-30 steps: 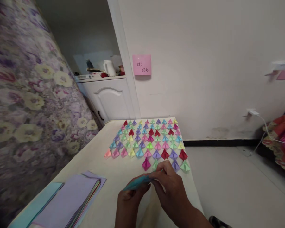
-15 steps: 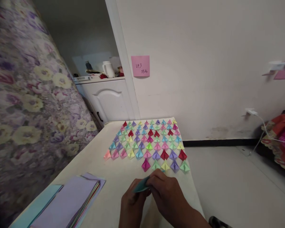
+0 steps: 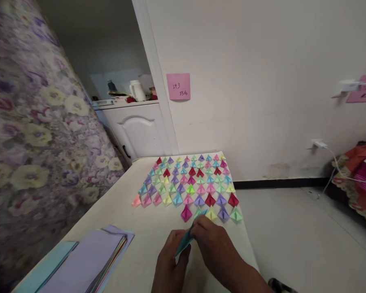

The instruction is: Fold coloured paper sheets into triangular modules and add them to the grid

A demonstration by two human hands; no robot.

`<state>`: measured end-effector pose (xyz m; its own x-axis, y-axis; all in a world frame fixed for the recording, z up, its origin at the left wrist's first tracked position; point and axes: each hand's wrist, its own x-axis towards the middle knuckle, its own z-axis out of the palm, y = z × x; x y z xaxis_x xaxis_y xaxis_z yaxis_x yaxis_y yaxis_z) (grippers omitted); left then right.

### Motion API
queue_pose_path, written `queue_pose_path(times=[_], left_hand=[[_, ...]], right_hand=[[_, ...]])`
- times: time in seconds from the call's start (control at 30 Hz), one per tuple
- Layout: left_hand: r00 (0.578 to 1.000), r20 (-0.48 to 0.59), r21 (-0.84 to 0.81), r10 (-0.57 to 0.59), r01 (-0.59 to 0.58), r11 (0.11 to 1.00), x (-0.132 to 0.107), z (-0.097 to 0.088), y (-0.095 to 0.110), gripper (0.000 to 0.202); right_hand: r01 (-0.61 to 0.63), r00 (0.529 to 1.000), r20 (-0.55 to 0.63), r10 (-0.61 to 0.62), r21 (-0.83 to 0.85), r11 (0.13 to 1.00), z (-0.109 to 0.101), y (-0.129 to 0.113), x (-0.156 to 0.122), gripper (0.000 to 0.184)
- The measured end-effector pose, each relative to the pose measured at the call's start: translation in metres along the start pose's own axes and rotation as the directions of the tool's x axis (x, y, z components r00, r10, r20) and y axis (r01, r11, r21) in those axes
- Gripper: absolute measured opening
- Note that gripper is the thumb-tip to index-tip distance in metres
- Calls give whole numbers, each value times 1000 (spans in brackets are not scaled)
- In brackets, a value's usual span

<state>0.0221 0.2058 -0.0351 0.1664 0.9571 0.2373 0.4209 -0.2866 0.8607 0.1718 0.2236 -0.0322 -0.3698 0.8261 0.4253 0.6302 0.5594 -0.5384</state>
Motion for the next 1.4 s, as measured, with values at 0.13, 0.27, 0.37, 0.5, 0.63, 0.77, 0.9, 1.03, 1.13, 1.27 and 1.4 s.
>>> queue_pose_path(times=[0.13,0.27,0.37,0.5,0.63,0.77,0.9,1.03,1.13,1.27,1.4], left_hand=[[993,111,-29,-47,51,998,2,-8,8,22],[978,177,-104,-109,129,986,2,-16,16,32],[972,173,-123,-161,184,975,2,-19,16,38],[960,170,-110,-222,242,964,3,-18,6,31],[952,155,-70,-264,277,958,2,-14,-2,27],[959,91,54,-268,264,963,0,-13,-6,23],[966,13,181,-258,251,951,-2,-12,-12,19],[967,-38,246,-252,253,936,-1,-15,-16,16],[964,-36,221,-263,264,939,-1,-18,-17,16],[961,-46,157,-274,278,948,-2,-21,-20,14],[962,-75,42,-262,265,963,-1,-24,-26,14]], right_hand=[[-20,999,47,21,-18,1000,0,3,2,18],[-40,992,121,40,1,999,-4,0,2,20],[-43,982,184,41,7,999,-7,-6,3,22],[-35,972,233,32,10,999,-9,-11,2,21],[9,964,267,-10,3,1000,-4,-12,-1,22],[51,949,312,-47,-6,999,4,-13,-4,22],[59,938,343,-44,-32,998,6,-14,-6,19],[82,928,365,-73,-9,997,3,-14,-7,18],[92,928,360,-93,20,996,0,-14,-8,20],[75,930,355,-90,56,996,-2,-17,-6,19],[63,938,336,-87,83,995,-3,-21,-4,16]])
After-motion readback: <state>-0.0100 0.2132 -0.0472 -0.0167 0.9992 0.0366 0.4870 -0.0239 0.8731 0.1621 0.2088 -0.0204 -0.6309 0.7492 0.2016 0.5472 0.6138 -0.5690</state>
